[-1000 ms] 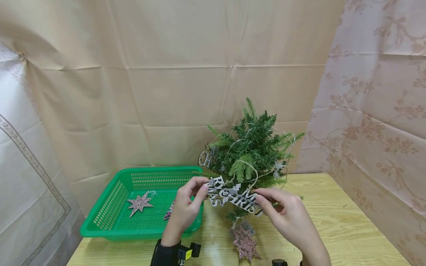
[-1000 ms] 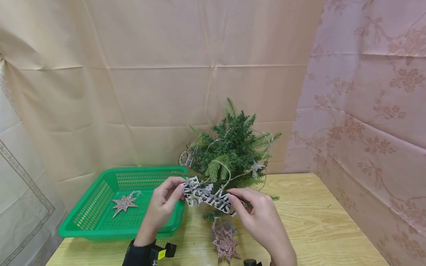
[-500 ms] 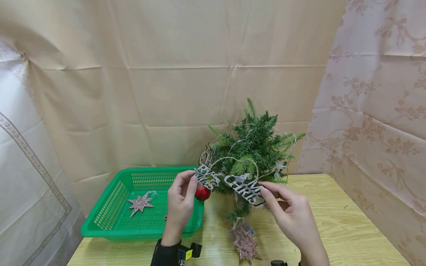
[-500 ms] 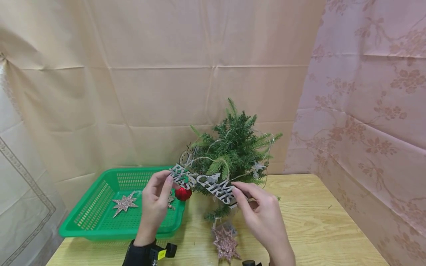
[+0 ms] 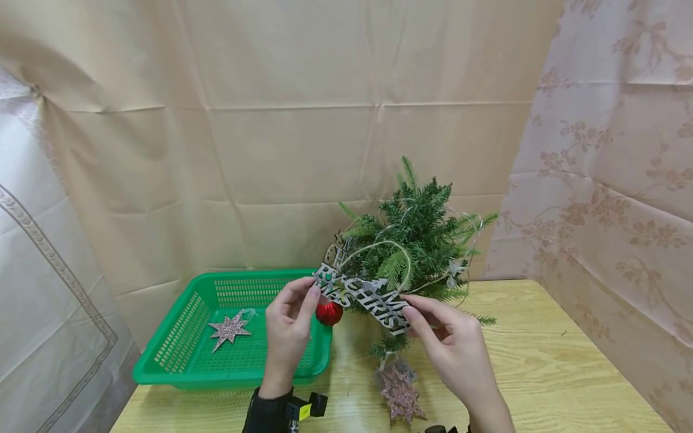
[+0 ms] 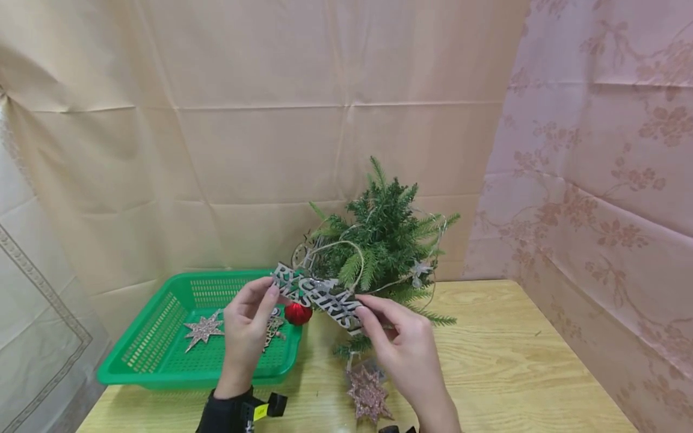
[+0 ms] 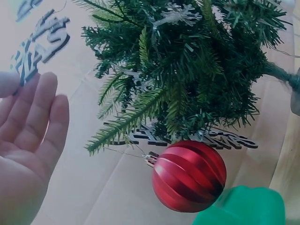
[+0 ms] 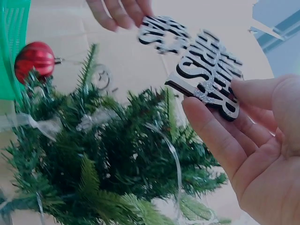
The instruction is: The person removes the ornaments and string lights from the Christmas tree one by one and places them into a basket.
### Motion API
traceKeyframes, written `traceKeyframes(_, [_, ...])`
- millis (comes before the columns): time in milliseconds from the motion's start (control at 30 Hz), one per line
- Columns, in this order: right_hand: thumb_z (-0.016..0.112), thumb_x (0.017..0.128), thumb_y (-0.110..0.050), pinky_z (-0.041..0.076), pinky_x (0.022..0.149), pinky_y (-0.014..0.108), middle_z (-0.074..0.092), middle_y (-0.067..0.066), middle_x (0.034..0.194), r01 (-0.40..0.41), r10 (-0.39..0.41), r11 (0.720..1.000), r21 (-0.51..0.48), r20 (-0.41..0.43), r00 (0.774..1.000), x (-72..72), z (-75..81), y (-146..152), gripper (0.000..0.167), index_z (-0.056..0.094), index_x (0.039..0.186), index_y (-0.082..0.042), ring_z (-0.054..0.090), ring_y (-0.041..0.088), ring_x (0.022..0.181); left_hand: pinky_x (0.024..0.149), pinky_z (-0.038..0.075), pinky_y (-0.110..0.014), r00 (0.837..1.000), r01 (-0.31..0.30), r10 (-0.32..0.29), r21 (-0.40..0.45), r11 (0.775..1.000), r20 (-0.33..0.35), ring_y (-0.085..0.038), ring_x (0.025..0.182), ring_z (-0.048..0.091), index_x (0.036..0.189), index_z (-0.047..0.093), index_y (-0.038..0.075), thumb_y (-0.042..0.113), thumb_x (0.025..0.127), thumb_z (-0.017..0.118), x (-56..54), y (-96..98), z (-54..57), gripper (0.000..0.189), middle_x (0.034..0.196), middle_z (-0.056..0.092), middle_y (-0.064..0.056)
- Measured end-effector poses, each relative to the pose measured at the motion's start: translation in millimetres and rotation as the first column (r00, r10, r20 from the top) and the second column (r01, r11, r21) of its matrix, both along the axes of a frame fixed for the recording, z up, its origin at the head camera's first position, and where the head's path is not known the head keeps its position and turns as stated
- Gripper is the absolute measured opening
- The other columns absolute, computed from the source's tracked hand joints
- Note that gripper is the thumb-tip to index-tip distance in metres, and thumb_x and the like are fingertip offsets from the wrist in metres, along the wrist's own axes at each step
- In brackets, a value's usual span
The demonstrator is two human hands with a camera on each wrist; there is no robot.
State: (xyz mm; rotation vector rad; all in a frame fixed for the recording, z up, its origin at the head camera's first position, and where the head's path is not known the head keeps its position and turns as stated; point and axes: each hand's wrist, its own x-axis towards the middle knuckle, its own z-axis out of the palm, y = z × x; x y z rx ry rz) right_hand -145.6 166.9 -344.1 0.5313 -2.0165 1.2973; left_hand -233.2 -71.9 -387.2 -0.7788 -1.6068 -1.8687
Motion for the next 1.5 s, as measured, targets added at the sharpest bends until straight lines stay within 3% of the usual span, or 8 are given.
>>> traceKeyframes(233, [0.07, 0.096, -0.004, 0.058, 0.058, 0.027, 0.077, 0.002, 0.095, 0.0, 0.002, 0.999, -0.043, 0.046, 0.999, -3.5, -1.2, -8, 0.022, 0.076, 0.116, -0.01, 0.071, 0.01, 0.066, 0.071, 0.059, -0.027, 0.99, 0.122, -0.122, -0.006, 0.993, -0.068, -0.013, 0.081, 0.071, 0.115, 0.062, -0.014, -0.011, 0.098, 0.056, 2.9, -1.3, 2.1, 0.019, 0.094, 0.072, -0.003])
traceKeyframes(300, [0.07, 0.096, -0.004, 0.059, 0.058, 0.028, 0.077, 0.002, 0.094, -0.005, 0.007, 0.999, -0.051, 0.052, 0.999, -4.0, -1.6, -9, 0.022, 0.076, 0.115, -0.01, 0.071, 0.011, 0.065, 0.071, 0.059, -0.027, 0.987, 0.139, -0.139, -0.005, 0.99, -0.076, -0.014, 0.081, 0.071, 0.116, 0.061, -0.015, -0.013, 0.097, 0.055, 3.2, -1.8, 2.2, 0.02, 0.094, 0.072, -0.003])
traceKeyframes(533, [0.069, 0.096, -0.003, 0.059, 0.058, 0.03, 0.077, 0.004, 0.096, -0.04, 0.044, 0.996, -0.074, 0.061, 0.997, -5.5, -3.1, -13, 0.023, 0.076, 0.116, -0.011, 0.072, 0.018, 0.066, 0.071, 0.061, -0.034, 0.987, 0.163, -0.162, -0.023, 0.986, 0.015, -0.017, 0.08, 0.072, 0.117, 0.063, -0.012, -0.009, 0.098, 0.058, 6.0, -1.8, 3.0, 0.02, 0.092, 0.073, -0.003])
traceKeyframes(600, [0.069, 0.096, -0.004, 0.059, 0.059, 0.032, 0.077, 0.005, 0.097, -0.059, 0.065, 0.994, -0.092, 0.066, 0.996, -6.1, -4.1, -15, 0.022, 0.076, 0.116, -0.011, 0.073, 0.019, 0.066, 0.071, 0.061, -0.035, 0.979, 0.203, -0.202, -0.033, 0.979, 0.032, -0.016, 0.081, 0.072, 0.117, 0.063, -0.012, -0.007, 0.099, 0.058, 6.8, -1.4, 2.7, 0.02, 0.092, 0.073, -0.002])
traceKeyframes(833, [0.071, 0.095, -0.004, 0.059, 0.057, 0.031, 0.077, 0.009, 0.098, -0.068, 0.073, 0.994, -0.083, 0.052, 0.996, -8.3, -10.5, -24, 0.021, 0.075, 0.115, -0.006, 0.073, 0.015, 0.065, 0.075, 0.059, -0.029, 0.933, 0.356, -0.358, -0.059, 0.933, -0.027, -0.017, 0.084, 0.073, 0.116, 0.062, -0.014, -0.008, 0.099, 0.056, 7.0, 2.5, -0.1, 0.019, 0.097, 0.073, -0.004])
traceKeyframes(1100, [0.071, 0.095, -0.003, 0.058, 0.054, 0.028, 0.077, 0.009, 0.097, -0.05, 0.053, 0.996, -0.072, 0.029, 0.998, -8.3, -9.9, -27, 0.021, 0.075, 0.115, -0.004, 0.071, 0.011, 0.062, 0.076, 0.058, -0.029, 0.923, 0.382, -0.385, -0.073, 0.921, -0.026, -0.017, 0.085, 0.073, 0.116, 0.061, -0.016, -0.007, 0.098, 0.059, 7.1, 2.5, 0.6, 0.02, 0.099, 0.073, -0.004])
traceKeyframes(1333, [0.071, 0.094, -0.004, 0.058, 0.053, 0.028, 0.077, 0.01, 0.096, -0.056, 0.06, 0.995, -0.082, 0.047, 0.997, -9.1, -10.6, -28, 0.02, 0.075, 0.114, -0.004, 0.071, 0.015, 0.061, 0.071, 0.06, -0.032, 0.947, 0.318, -0.322, -0.109, 0.942, -0.019, -0.015, 0.082, 0.073, 0.112, 0.065, -0.01, -0.011, 0.093, 0.065, 6.5, 1.7, -0.5, 0.019, 0.094, 0.072, -0.004])
traceKeyframes(1500, [0.072, 0.094, -0.004, 0.057, 0.051, 0.026, 0.077, 0.01, 0.094, -0.055, 0.058, 0.996, -0.073, 0.042, 0.997, -9.7, -11.5, -29, 0.019, 0.076, 0.113, -0.004, 0.07, 0.013, 0.058, 0.071, 0.06, -0.032, 0.952, 0.306, -0.307, -0.107, 0.946, 0.007, -0.014, 0.082, 0.072, 0.108, 0.066, -0.009, -0.009, 0.093, 0.066, 7.9, 2.3, 0.4, 0.015, 0.094, 0.071, -0.005])
